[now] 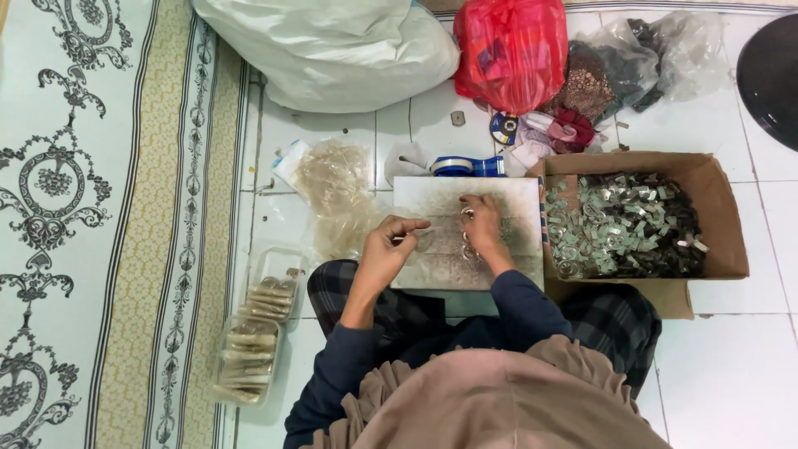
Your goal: Sorting and arranging small metal components from a cardboard box onto a template board while sitting on the floor.
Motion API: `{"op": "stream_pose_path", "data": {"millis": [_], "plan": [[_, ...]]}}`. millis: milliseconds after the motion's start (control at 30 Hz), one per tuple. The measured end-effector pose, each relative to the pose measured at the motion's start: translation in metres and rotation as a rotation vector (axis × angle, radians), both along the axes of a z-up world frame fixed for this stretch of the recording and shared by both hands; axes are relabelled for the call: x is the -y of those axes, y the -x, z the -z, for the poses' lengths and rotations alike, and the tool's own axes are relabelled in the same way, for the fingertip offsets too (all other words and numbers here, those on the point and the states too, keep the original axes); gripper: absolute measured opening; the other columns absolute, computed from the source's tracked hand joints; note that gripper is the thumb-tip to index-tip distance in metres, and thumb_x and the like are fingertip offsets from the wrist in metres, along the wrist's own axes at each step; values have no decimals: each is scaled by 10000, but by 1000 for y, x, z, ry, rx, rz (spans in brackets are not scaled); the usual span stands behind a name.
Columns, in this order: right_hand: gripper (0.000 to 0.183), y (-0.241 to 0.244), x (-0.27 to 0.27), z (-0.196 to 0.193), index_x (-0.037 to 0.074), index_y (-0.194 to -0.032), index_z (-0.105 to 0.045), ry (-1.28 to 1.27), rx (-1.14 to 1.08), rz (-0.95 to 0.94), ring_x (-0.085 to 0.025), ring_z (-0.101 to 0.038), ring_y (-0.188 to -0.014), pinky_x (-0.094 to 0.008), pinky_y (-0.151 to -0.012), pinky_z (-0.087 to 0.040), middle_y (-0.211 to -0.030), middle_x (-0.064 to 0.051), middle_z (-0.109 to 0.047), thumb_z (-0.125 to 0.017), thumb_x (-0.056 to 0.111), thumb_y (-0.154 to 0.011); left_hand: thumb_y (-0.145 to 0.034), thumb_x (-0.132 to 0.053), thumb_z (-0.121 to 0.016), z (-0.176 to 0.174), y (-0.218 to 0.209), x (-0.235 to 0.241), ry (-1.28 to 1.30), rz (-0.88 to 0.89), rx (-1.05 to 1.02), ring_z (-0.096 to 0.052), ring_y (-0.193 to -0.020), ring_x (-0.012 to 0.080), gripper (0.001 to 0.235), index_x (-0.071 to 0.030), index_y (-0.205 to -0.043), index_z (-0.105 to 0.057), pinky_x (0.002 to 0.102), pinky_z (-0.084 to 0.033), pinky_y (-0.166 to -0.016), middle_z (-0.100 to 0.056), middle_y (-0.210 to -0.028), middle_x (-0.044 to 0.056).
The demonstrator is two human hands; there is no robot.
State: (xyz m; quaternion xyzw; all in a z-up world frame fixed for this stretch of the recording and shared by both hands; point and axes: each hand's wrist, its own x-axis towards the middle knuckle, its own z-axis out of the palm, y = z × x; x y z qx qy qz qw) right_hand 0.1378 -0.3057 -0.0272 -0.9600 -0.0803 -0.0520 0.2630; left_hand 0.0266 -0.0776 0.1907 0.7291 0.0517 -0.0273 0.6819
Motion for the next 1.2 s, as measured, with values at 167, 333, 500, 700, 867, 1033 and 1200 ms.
{"op": "stream_pose_path", "data": {"millis": [167, 333, 500, 700, 867, 1033, 1200], "plan": [[392, -8, 16, 18, 231, -1201, -761, -436, -262, 176, -267, -648, -1002, -365, -906, -555, -964, -53, -605, -762, 79, -840, -880, -23, -707, -15, 7, 2, 80, 28, 43, -638, -871, 110, 227, -49, -1082, -808, 266, -597, -757, -675, -912, 78], [418, 27, 21, -67, 189, -1249, -730, -776, -281, 213, -179, -625, -959, -327, -876, -548, -977, -51, -614, -720, 40, -859, -881, 13, -676, -10, 5, 8, 133, 51, 53, -636, -843, 126, 264, -13, -1118, -790, 278, -610, -738, -645, -891, 89], [433, 80, 22, -147, 117, -1257, -725, -995, -278, -19, -148, -632, -827, -295, -809, -564, -869, -56, -633, -752, -13, -845, -874, 7, -676, -6, 0, 10, 139, 28, 42, -627, -790, 109, 294, -9, -1149, -779, 282, -619, -721, -620, -873, 80], [362, 101, 2, -173, 96, -1145, -811, -813, -43, -305, -191, -677, -848, -324, -805, -593, -891, -104, -682, -818, -25, -804, -854, 28, -683, -2, -4, 23, 185, 40, 71, -645, -763, 118, 308, -1, -1145, -778, 296, -630, -698, -603, -837, 81], [240, 98, -8, -179, 105, -1045, -823, -714, 79, -340, -229, -716, -814, -347, -777, -586, -889, -80, -708, -802, -18, -840, -821, 43, -652, -2, 2, 14, 94, 9, 57, -613, -738, 116, 352, -14, -1145, -779, 280, -612, -682, -539, -797, 52], [179, 113, -11, -230, 150, -1006, -818, -483, 265, -359, -230, -731, -857, -345, -802, -589, -960, -53, -711, -789, 34, -873, -866, -1, -583, -54, 22, 10, -69, -29, 23, -533, -737, 133, 372, -16, -1207, -730, 324, -559, -663, -504, -777, 42], [193, 131, -5, -265, 167, -1032, -824, -464, 322, -356, -243, -735, -890, -356, -819, -595, -1007, -43, -719, -750, 35, -912, -914, 61, -557, -122, 49, 13, -155, -11, 189, -518, -748, 175, 396, 8, -1288, -677, 384, -536, -689, -547, -787, 112]]}}
